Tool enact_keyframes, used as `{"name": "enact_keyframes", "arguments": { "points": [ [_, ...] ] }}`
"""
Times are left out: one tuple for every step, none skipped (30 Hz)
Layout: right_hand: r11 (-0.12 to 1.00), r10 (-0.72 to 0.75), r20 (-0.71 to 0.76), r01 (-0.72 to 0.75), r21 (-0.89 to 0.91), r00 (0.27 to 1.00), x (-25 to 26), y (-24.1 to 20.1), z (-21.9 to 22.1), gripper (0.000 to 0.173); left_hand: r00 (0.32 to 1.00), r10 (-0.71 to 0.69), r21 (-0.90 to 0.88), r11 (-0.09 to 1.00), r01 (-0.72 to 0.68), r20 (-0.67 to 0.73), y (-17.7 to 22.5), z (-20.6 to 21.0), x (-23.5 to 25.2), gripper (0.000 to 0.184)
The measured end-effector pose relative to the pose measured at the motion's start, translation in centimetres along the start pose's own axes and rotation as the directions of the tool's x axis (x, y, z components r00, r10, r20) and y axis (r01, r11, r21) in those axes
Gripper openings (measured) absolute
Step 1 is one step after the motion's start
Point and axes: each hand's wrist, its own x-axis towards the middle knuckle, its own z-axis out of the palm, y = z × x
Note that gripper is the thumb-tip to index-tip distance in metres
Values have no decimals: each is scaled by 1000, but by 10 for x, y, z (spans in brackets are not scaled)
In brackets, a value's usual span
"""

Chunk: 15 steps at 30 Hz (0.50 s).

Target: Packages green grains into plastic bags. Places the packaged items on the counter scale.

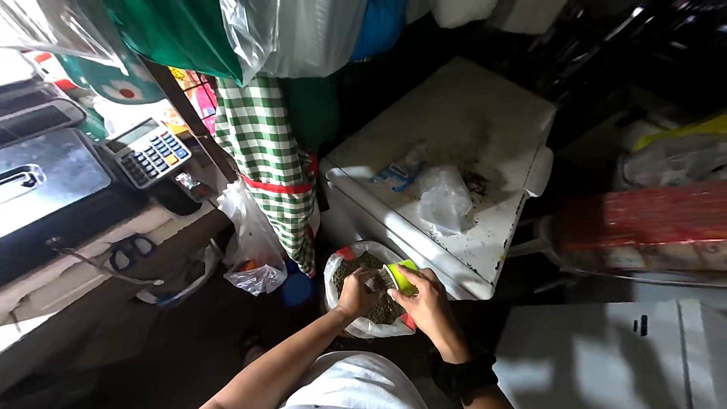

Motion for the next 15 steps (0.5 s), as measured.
{"name": "enact_keyframes", "arguments": {
  "points": [
    [1000, 13, 28, -12, -20, 1000, 0, -3, -1, 54, 1000, -10, 2, 1000, 10, 2, 0, 0, 0, 47],
    [999, 20, 49, -18, -42, 999, 1, -6, -2, 55, 1000, -20, 2, 1000, 20, 9, -2, 0, 1, 48],
    [998, 25, 64, -21, -62, 998, 1, -9, -3, 55, 1000, -26, -1, 1000, 26, 11, -3, 0, 2, 49],
    [997, 29, 76, -23, -77, 997, 1, -12, -3, 55, 1000, -28, -5, 1000, 28, 9, -3, 0, 1, 48],
    [996, 24, 81, -17, -89, 996, 0, -13, -2, 56, 1000, -25, -8, 1000, 25, 2, -4, 0, 1, 48],
    [995, 13, 84, -5, -102, 996, 0, -14, 0, 56, 1000, -24, -12, 1000, 24, -3, -4, -1, 1, 47],
    [994, -1, 82, 10, -113, 997, 0, -14, 3, 56, 1000, -24, -17, 1000, 24, -4, -3, -1, 0, 46],
    [992, -20, 75, 30, -123, 997, -1, -15, 6, 56, 1000, -26, -24, 999, 26, -1, -2, -2, -1, 46],
    [990, -43, 67, 51, -129, 997, -1, -15, 9, 55, 1000, -22, -31, 999, 22, -1, -1, -2, -2, 44],
    [988, -69, 57, 76, -132, 996, -3, -15, 12, 54, 1000, -16, -38, 999, 16, -5, -1, -2, -2, 42],
    [986, -95, 47, 100, -131, 994, -3, -14, 15, 54, 1000, -8, -44, 999, 7, -13, -1, -1, -2, 40],
    [984, -113, 38, 117, -134, 993, -4, -13, 17, 54, 1000, 0, -56, 998, -1, -20, -2, -1, -2, 38],
    [982, -127, 23, 129, -137, 992, -3, -12, 18, 54, 1000, 6, -70, 998, -8, -28, -4, 0, -2, 37],
    [982, -128, 10, 128, -141, 992, -3, -10, 18, 54, 1000, 3, -86, 996, -6, -27, -7, 1, -1, 39],
    [983, -120, -5, 118, -142, 993, -2, -8, 17, 54, 1000, -7, -98, 995, 5, -19, -10, 1, -1, 42]
  ]
}}
